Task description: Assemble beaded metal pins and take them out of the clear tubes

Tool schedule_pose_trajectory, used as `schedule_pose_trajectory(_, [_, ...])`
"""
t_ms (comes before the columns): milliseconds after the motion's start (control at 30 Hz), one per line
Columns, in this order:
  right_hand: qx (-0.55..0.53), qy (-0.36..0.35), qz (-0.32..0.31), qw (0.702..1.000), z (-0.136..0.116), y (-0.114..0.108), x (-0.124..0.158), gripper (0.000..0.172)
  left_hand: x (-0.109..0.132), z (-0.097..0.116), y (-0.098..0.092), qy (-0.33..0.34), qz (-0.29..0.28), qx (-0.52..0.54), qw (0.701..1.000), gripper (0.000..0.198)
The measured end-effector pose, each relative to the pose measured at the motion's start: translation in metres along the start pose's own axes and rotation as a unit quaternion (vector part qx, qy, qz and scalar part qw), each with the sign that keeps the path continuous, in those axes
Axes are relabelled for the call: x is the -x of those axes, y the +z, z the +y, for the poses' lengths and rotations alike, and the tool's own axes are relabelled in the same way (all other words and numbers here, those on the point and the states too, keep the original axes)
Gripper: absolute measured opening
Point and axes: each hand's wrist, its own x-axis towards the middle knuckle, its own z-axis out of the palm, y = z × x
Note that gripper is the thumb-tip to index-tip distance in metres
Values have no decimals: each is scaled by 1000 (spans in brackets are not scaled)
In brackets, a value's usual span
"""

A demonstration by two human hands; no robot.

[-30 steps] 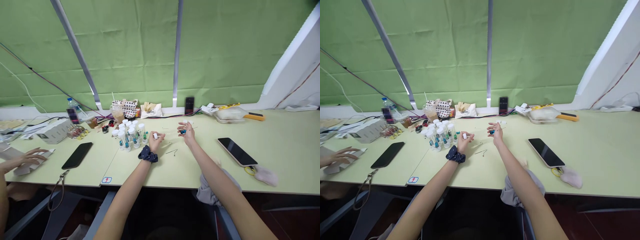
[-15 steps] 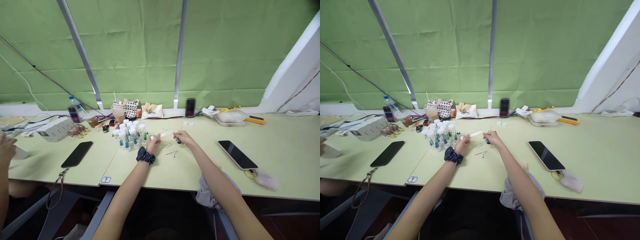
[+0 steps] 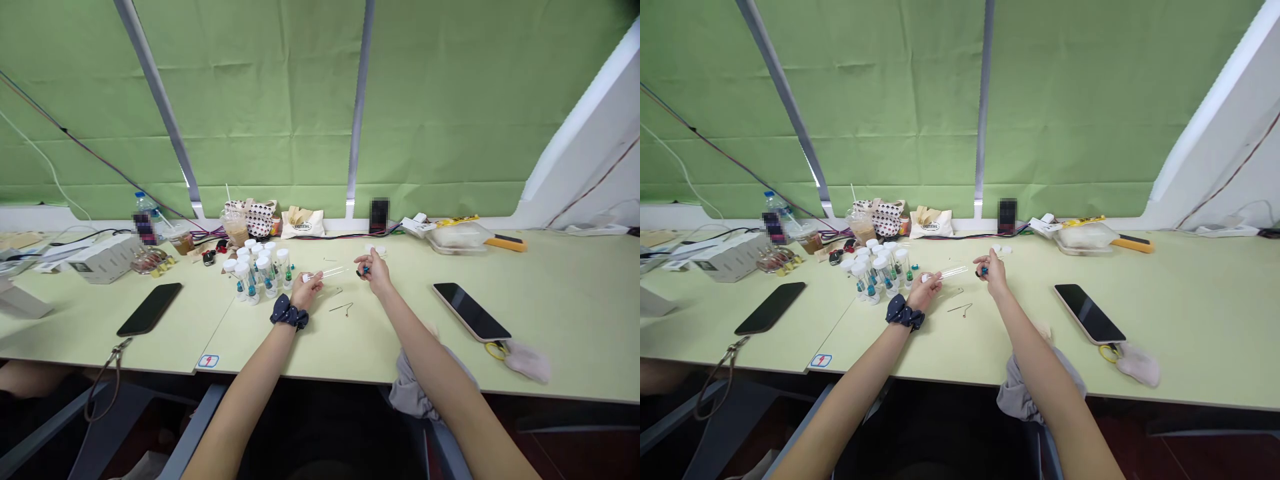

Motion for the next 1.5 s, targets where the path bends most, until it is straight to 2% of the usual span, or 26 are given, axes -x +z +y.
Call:
schedule_pose_trajectory(100, [-90, -6, -55, 994, 3, 0, -1, 52, 1, -1, 0, -13, -13, -9, 1000, 48])
schedule_pose_trajectory(200, [-132, -10, -91, 987, 5, 0, -1, 63, 1, -2, 0, -21, -26, -12, 999, 47])
schedule_pose_trajectory(300, [-130, -20, -96, 987, 6, 0, -1, 72, 2, -3, 0, -25, -38, -13, 999, 48])
schedule_pose_trajectory(467, [-111, -27, -108, 988, 7, 1, -2, 76, 4, -2, 0, -21, -59, -24, 998, 49])
schedule_pose_trajectory(600, [-138, -19, -129, 982, 7, 0, -1, 79, 5, -1, 0, -22, -65, -33, 997, 51])
schedule_pose_trajectory(733, [-158, -22, -113, 981, 7, 1, 1, 78, 9, -1, 1, -13, -108, -51, 993, 54])
schedule_pose_trajectory(933, [-75, -67, -35, 994, 7, 6, 4, 75, 14, -3, 4, -14, -173, -91, 981, 57])
schedule_pose_trajectory(1100, [-108, -66, -58, 990, 4, 13, 9, 70, 15, -4, 6, -15, -220, -126, 967, 50])
schedule_pose_trajectory(1233, [-140, -55, -85, 985, 4, 15, 9, 64, 15, -3, 6, -18, -212, -128, 969, 50])
schedule_pose_trajectory(1333, [-152, -62, -68, 984, 6, 14, 7, 62, 15, -1, 7, -15, -201, -135, 970, 51])
schedule_pose_trajectory(1500, [-91, -20, -66, 993, 3, 12, 4, 65, 15, 0, 7, 6, -172, -148, 974, 48])
